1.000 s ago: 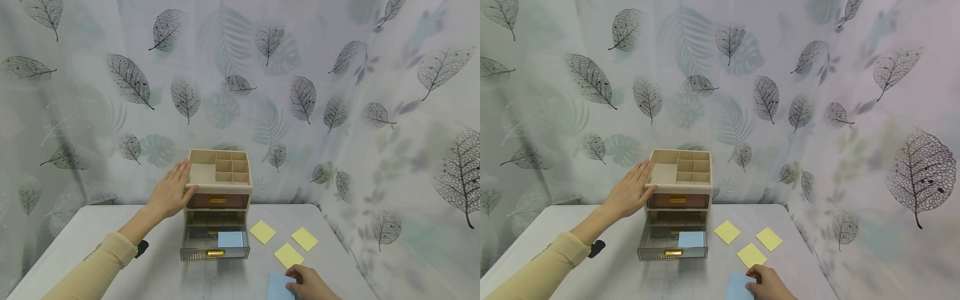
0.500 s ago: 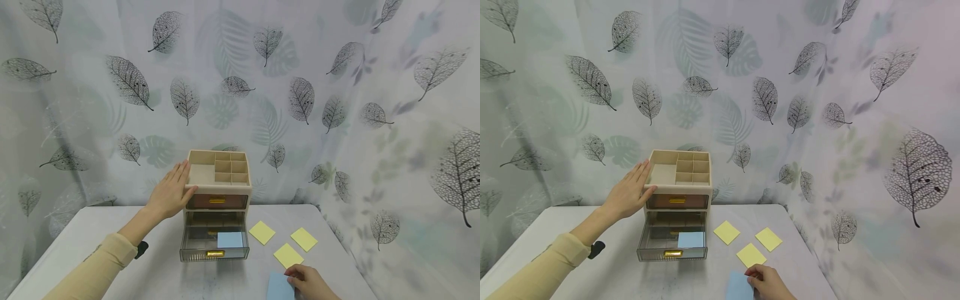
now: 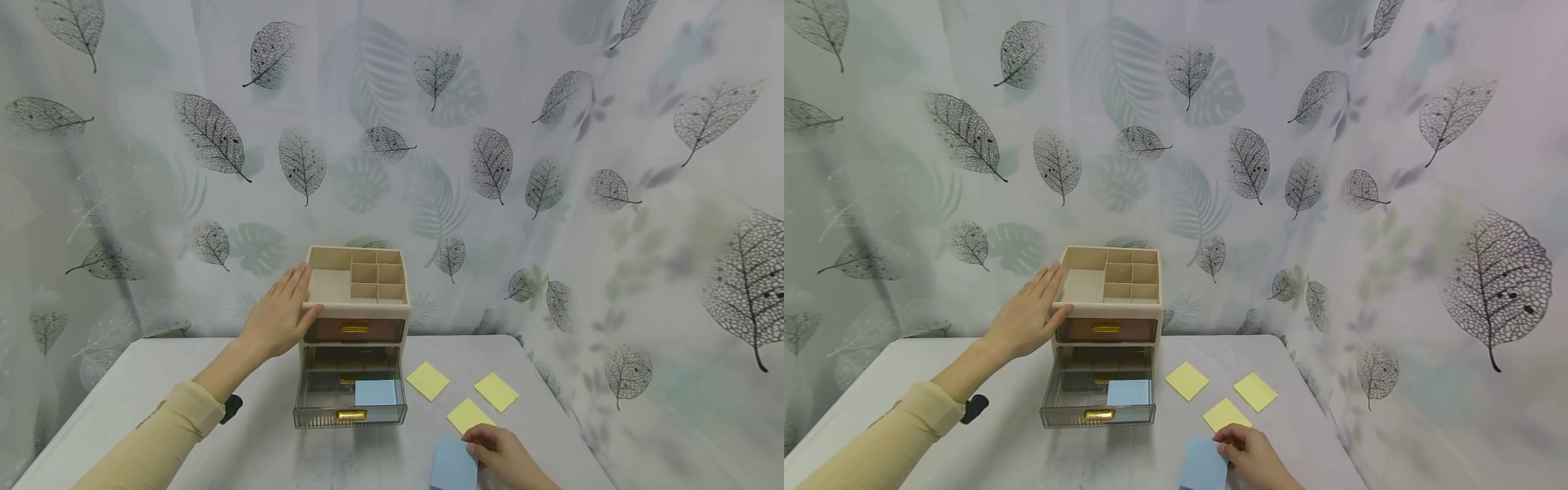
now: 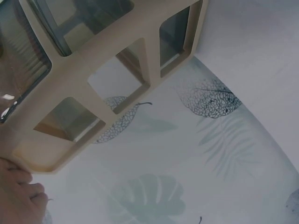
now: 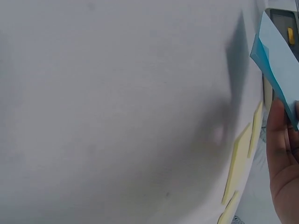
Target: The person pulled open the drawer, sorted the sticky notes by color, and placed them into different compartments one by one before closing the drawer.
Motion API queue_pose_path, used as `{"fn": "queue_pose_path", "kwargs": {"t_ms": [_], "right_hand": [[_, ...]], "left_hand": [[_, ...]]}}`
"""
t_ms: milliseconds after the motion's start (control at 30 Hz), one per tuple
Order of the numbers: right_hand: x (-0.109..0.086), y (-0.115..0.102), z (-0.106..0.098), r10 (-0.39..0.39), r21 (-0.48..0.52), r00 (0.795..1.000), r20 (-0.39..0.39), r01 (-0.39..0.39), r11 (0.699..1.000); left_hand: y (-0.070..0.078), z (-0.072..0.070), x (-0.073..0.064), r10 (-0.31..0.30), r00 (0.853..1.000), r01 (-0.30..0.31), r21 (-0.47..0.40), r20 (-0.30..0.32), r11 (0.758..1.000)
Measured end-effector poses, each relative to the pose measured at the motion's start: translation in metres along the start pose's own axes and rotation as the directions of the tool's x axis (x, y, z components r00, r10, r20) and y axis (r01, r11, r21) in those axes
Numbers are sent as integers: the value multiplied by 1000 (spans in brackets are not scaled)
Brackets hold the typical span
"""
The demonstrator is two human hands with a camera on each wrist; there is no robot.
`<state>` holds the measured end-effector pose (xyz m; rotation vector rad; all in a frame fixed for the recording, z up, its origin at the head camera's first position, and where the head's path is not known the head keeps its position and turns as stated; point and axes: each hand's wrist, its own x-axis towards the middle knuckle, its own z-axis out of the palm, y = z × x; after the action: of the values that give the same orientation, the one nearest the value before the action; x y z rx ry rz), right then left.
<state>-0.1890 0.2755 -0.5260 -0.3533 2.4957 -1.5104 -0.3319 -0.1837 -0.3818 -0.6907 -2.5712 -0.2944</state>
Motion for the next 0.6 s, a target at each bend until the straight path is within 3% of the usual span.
{"fn": "queue_pose_path", "kwargs": {"t_ms": [600], "right_hand": [[17,-31,-12,-78,-1,986,-147,79,997]], "left_hand": [[2,0,0,-3,1000,3,-18,5,1000]]}}
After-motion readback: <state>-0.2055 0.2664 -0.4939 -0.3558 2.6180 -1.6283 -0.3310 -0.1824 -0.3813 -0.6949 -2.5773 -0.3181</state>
